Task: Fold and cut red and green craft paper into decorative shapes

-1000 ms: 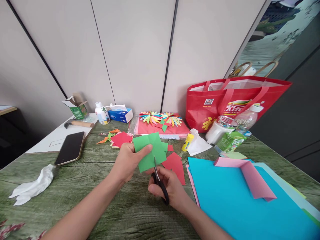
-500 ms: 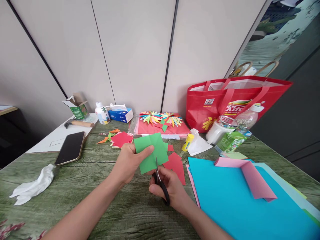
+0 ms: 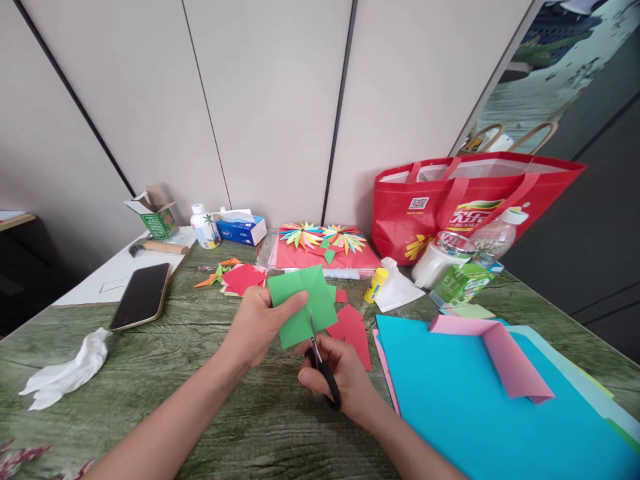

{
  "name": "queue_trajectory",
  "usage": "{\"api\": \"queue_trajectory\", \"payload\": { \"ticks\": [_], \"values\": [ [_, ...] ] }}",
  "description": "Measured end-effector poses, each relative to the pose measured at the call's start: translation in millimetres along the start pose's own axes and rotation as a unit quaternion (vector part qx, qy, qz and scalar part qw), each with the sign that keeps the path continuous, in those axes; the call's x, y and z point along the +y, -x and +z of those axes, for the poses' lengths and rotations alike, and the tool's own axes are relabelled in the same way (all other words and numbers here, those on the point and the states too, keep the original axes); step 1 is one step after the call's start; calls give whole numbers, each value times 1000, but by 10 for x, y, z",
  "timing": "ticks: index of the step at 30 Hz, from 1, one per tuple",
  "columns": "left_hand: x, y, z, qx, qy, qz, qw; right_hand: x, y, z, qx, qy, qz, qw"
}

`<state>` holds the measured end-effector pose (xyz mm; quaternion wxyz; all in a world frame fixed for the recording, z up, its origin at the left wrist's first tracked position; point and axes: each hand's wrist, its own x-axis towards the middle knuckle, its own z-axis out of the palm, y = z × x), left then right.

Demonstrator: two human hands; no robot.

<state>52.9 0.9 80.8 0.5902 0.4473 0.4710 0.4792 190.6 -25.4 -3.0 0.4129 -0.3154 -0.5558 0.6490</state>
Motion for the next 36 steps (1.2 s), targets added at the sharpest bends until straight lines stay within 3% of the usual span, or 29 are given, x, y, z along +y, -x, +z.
{"api": "queue_trajectory", "payload": {
  "ticks": [10, 29, 36],
  "values": [
    [6, 3, 5, 6, 3, 6, 1000, 62, -16, 10, 13, 5, 0, 1000],
    [3, 9, 10, 9, -5, -3, 1000, -73, -31, 98, 60, 8, 76, 995],
    [108, -30, -124, -4, -98, 34, 995, -29, -36, 54, 39, 20, 64, 997]
  ]
}}
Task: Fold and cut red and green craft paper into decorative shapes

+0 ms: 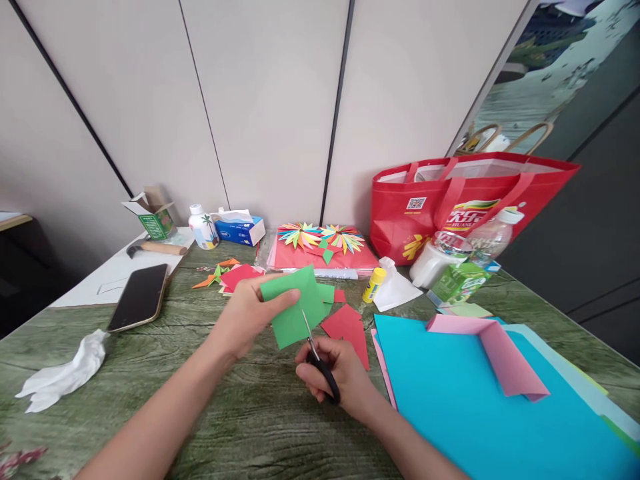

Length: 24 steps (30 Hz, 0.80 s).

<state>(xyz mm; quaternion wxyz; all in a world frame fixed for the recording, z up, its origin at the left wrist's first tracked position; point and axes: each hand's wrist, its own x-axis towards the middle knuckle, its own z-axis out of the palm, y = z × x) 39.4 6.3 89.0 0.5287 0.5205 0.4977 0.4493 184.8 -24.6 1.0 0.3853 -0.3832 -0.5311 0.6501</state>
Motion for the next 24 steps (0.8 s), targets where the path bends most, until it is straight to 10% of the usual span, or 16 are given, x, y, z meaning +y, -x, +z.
{"api": "queue_trajectory", "payload": {
  "ticks": [6, 11, 19, 24],
  "values": [
    [55, -77, -272, -51, -139, -4, 989, 79, -7, -10, -7, 31, 25, 999],
    [31, -136, -208, 88, 13, 39, 995, 47, -11, -44, -34, 27, -31, 999],
    [-253, -84, 173, -18, 214, -71, 974, 18, -91, -146, 233, -68, -148, 959],
    [-291, -111, 126, -45, 173, -100, 979, 49, -99, -205, 291, -73, -166, 939]
  ]
}}
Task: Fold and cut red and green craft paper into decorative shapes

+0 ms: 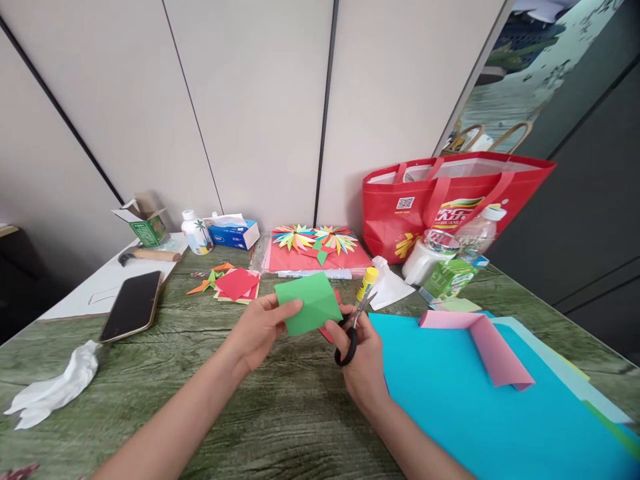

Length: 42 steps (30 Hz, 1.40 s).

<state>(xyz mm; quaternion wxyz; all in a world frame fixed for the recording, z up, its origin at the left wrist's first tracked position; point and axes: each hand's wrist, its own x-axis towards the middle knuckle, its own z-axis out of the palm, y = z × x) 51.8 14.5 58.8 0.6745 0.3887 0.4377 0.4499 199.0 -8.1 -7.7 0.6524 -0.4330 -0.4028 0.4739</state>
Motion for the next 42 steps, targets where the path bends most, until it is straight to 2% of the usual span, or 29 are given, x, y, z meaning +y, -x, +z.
{"api": "queue_trajectory", "payload": {
  "ticks": [4, 8, 11, 13, 19, 23, 26, 29, 31, 33, 35, 37, 42],
  "values": [
    [255, 15, -170, -90, -51, -22, 994, -29, -1, -14, -13, 16, -43, 999],
    [445, 83, -289, -121, -174, -32, 977, -87, 32, 15, -74, 63, -35, 995],
    [421, 115, -281, -150, -271, -52, 949, -129, 57, 53, -102, 90, -38, 990],
    [360, 112, -253, -164, -302, -60, 937, -160, 59, 69, -97, 95, -33, 990],
    [260, 77, -215, -153, -290, -24, 945, -217, 39, 59, -84, 106, -8, 991],
    [241, 86, -203, -172, -314, -56, 932, -181, 42, 57, -77, 103, -9, 992],
    [237, 74, -194, -140, -299, -64, 942, -161, 32, 62, -50, 83, -22, 995],
    [267, 37, -199, -47, -227, -20, 973, -148, 29, 68, -59, 60, -21, 996],
    [290, 17, -199, 20, -144, 52, 988, -122, 49, 72, -122, 49, 4, 991],
    [299, 12, -183, 52, -77, 121, 988, -82, 89, 77, -214, 33, 42, 975],
    [288, 26, -147, 43, -51, 145, 987, -47, 134, 80, -291, 17, 75, 954],
    [265, 52, -97, 21, -41, 134, 990, -36, 167, 81, -328, 7, 89, 940],
    [194, 101, 9, 0, -18, 116, 993, -88, 170, 73, -335, 18, 85, 938]
  ]
}}
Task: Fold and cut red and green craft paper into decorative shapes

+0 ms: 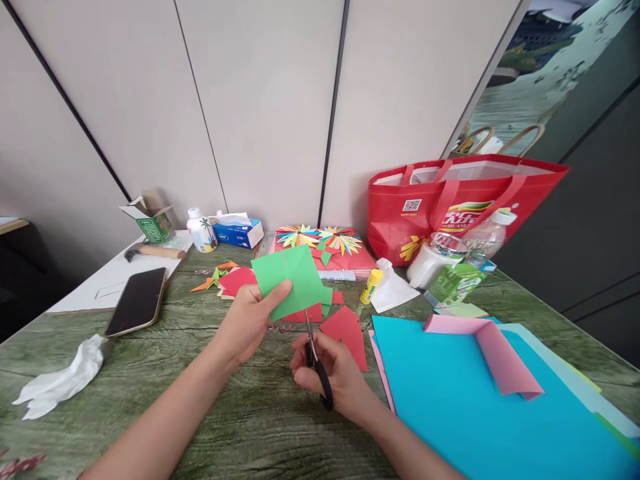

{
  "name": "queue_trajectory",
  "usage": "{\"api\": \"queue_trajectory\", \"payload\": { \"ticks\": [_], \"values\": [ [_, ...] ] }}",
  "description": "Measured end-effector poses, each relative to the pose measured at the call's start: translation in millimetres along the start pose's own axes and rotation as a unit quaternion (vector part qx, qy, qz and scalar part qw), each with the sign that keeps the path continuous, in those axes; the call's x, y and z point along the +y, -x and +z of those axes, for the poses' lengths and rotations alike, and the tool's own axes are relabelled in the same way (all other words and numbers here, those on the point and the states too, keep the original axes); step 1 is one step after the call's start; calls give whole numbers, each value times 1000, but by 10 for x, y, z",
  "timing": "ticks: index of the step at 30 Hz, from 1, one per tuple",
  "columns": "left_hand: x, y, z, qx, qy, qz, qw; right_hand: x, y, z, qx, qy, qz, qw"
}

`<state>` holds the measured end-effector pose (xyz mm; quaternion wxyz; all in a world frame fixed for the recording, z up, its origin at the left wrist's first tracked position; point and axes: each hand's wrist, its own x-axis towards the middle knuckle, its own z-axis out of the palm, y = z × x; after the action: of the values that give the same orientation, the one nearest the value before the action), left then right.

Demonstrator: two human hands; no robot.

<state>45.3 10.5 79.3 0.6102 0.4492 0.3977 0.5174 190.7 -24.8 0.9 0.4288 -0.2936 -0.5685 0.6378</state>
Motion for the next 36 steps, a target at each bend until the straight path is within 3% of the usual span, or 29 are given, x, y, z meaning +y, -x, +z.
{"api": "queue_trajectory", "payload": {
  "ticks": [8, 16, 36],
  "values": [
    [-99, 3, 24, -26, -43, -18, 999, -43, 2, -10, -10, -3, 5, 1000],
    [-120, 27, 52, -10, -108, -15, 994, -74, 1, -7, -13, -6, 4, 1000],
    [-101, 66, 95, 24, -145, -6, 989, -57, 0, -18, -1, 11, 6, 1000]
  ]
}}
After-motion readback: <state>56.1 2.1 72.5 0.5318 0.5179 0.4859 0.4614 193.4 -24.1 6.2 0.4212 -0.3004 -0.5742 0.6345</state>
